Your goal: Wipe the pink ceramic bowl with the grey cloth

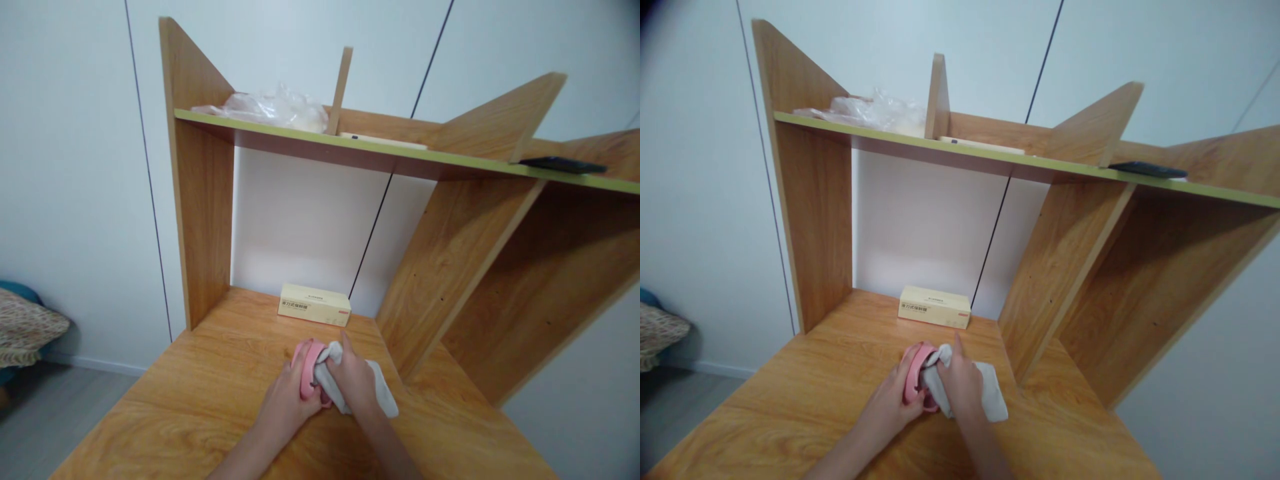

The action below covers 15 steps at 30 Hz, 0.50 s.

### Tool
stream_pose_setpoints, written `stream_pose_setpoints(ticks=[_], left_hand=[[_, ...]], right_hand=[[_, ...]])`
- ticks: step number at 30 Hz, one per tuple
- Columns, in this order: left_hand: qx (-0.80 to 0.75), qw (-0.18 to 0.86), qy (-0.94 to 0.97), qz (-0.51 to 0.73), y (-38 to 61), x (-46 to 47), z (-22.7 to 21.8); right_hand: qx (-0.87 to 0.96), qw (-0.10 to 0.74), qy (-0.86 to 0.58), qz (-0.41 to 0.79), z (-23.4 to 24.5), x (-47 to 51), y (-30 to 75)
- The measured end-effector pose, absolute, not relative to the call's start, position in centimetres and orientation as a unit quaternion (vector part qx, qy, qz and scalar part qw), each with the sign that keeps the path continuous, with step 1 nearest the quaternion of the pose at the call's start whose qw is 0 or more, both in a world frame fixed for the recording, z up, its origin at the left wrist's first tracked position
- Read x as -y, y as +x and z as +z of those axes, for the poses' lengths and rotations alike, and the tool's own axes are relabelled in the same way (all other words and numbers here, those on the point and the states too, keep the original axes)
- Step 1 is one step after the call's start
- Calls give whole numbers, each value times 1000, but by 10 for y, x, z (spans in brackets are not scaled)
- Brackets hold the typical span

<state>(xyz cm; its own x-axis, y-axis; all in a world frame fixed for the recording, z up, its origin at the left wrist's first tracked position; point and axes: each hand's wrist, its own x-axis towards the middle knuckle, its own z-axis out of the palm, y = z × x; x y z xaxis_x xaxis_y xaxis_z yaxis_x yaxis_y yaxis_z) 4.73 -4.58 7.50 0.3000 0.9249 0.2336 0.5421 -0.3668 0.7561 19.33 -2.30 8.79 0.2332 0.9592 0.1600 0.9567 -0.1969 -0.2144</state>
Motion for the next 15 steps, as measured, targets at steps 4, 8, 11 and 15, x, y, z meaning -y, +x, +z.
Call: stream_pose_setpoints(ticks=[4, 8, 11, 15], left_hand=[[-503, 266, 762, 309, 45, 47, 84], [-496, 257, 778, 288, 41, 50, 89], [-473, 265, 776, 323, 39, 51, 85], [-460, 300, 740, 389, 41, 49, 74]], right_hand=[[666, 144, -730, -52, 98, 22, 191], [674, 243, -697, 19, 76, 24, 197], [641, 335, -676, 136, 53, 29, 204], [588, 441, -655, 174, 34, 35, 209]])
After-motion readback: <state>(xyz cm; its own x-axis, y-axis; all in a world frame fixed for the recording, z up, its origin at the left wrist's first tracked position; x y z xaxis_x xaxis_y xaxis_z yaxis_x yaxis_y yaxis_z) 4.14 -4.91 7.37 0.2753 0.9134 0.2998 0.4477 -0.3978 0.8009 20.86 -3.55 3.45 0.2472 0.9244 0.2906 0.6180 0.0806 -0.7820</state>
